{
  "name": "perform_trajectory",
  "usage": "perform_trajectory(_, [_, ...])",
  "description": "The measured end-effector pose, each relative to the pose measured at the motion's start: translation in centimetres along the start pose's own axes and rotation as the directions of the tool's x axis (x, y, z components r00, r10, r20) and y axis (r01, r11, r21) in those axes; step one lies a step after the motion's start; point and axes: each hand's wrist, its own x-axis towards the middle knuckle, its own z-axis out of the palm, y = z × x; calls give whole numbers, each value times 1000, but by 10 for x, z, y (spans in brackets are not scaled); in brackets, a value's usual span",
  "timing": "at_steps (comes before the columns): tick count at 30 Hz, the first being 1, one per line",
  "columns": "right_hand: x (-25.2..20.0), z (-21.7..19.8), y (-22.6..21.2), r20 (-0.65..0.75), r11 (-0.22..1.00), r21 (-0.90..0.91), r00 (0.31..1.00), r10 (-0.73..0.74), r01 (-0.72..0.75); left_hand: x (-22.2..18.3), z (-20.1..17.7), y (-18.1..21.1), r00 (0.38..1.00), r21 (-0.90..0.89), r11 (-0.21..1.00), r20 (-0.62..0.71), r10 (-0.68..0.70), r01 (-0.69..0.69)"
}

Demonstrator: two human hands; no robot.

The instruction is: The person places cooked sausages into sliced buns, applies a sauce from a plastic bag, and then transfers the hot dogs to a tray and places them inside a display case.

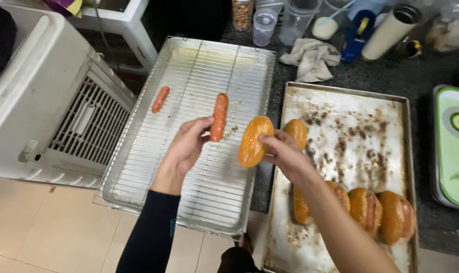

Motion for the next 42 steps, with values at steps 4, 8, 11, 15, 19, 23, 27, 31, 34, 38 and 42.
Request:
perform_trajectory(4, [-22,-21,-4,-33,995,-91,998,-45,42,-22,71,-23,997,120,992,75,18,-27])
perform_trajectory(8, [-37,-62,6,-1,991,-34,991,-131,130,-27,126,-62,992,254,964,117,44,-72])
perform_trajectory(11, [-49,-95,15,-36,994,13,994,-108,108,-32,157,-87,989,438,886,71,133,-151])
perform_trajectory(15, [-70,-131,21,-23,988,75,990,-137,138,-40,198,-96,952,761,610,32,305,-221])
perform_trajectory(19, [-85,-159,25,-75,991,62,990,-117,121,-63,245,-97,878,878,415,15,478,-240])
perform_trajectory(23, [-92,-177,31,-55,958,205,980,-192,200,-81,289,-104,809,951,198,81,582,-238])
perform_trajectory(27, [-103,-195,28,-51,955,226,981,-185,192,-87,315,-109,772,980,69,103,628,-188])
perform_trajectory(31, [-111,-208,21,-100,965,200,983,-155,172,-92,333,-115,772,980,-24,172,612,-199])
perform_trajectory(34, [-119,-216,12,-79,952,251,984,-162,177,-91,342,-121,761,965,19,195,619,-262])
perform_trajectory(38, [-126,-231,0,-99,950,251,981,-165,185,-86,341,-132,726,870,232,186,662,-434])
perform_trajectory(42, [-124,-261,-9,-56,952,255,986,-157,166,-59,333,-141,835,651,636,-6,550,-414])
